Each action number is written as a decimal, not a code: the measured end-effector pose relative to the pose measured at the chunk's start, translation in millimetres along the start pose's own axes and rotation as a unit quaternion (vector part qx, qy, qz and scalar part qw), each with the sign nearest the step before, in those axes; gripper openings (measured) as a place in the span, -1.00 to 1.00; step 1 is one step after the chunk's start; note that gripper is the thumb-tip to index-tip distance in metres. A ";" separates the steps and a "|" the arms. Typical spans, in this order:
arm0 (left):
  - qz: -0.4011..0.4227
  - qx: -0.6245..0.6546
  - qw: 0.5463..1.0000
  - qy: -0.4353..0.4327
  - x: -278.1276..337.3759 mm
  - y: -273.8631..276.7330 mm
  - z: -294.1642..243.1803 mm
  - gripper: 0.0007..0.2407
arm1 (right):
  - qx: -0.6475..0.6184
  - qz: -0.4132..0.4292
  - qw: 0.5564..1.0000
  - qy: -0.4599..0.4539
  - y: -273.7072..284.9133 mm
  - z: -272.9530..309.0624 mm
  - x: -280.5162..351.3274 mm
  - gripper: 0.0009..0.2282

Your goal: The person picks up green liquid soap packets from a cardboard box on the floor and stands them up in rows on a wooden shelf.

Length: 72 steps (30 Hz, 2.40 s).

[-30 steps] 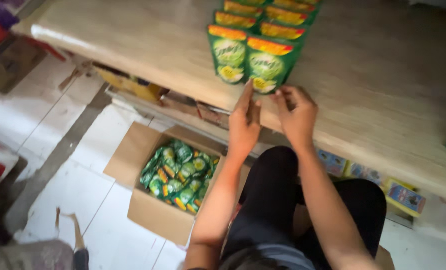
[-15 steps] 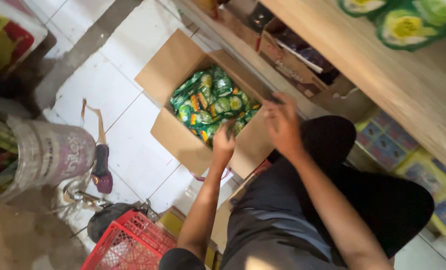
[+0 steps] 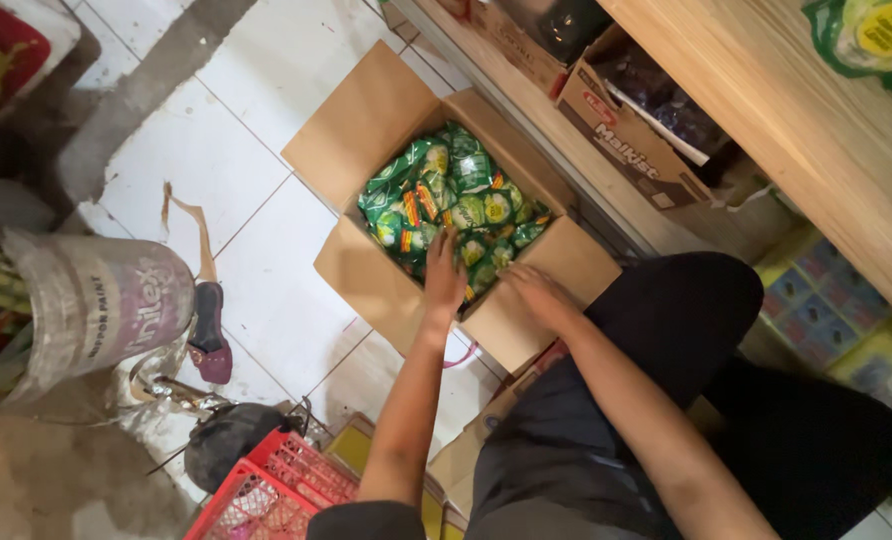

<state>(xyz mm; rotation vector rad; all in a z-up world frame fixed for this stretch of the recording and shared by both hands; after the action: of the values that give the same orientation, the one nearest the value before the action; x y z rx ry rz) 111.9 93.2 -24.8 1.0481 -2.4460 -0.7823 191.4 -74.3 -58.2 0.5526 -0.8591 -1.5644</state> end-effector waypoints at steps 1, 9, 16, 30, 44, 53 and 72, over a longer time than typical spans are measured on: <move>0.009 -0.005 1.000 -0.009 -12.7 -7.5 -2.6 -0.39 | 0.004 0.001 1.000 -0.009 0.2 -2.8 -1.5 -0.48; -0.243 0.242 0.918 0.201 -68.2 -20.2 27.8 -0.17 | -0.084 -0.050 0.995 0.002 19.4 9.9 -3.8 -0.52; -0.245 0.204 0.900 0.297 -98.6 -26.6 38.1 -0.67 | -0.078 -0.078 0.994 0.007 20.3 5.8 -7.8 -0.57; 0.037 0.311 0.945 0.097 -6.6 -14.7 24.1 -0.74 | -0.153 -0.262 0.948 -0.099 90.5 -3.6 -0.1 -0.51; 0.235 0.334 0.884 0.225 9.7 11.8 -20.5 -0.67 | -0.474 -0.072 0.866 -0.143 50.0 -0.1 11.5 -0.51; 0.085 0.237 0.945 0.209 -15.4 45.8 -33.2 -0.80 | -0.505 -0.057 0.835 -0.212 56.5 13.1 14.2 -0.58; 0.170 0.397 0.806 0.405 30.2 -63.4 41.8 -0.36 | -0.534 -0.138 0.799 -0.240 21.7 -34.9 20.3 -0.70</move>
<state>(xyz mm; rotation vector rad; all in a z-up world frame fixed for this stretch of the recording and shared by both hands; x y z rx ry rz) 104.6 48.9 -93.2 0.8522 -2.0204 0.7656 227.8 -102.1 -60.2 -0.5968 -0.1158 -2.1909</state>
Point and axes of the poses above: each hand's wrist, its own x-axis away from the middle knuckle, its own y-axis out of the back of the hand, z = x × y, the point moved 9 cm from there along -x, towards the middle knuckle, and after that the axes turned 9 degrees about y, right-handed, at the moved point
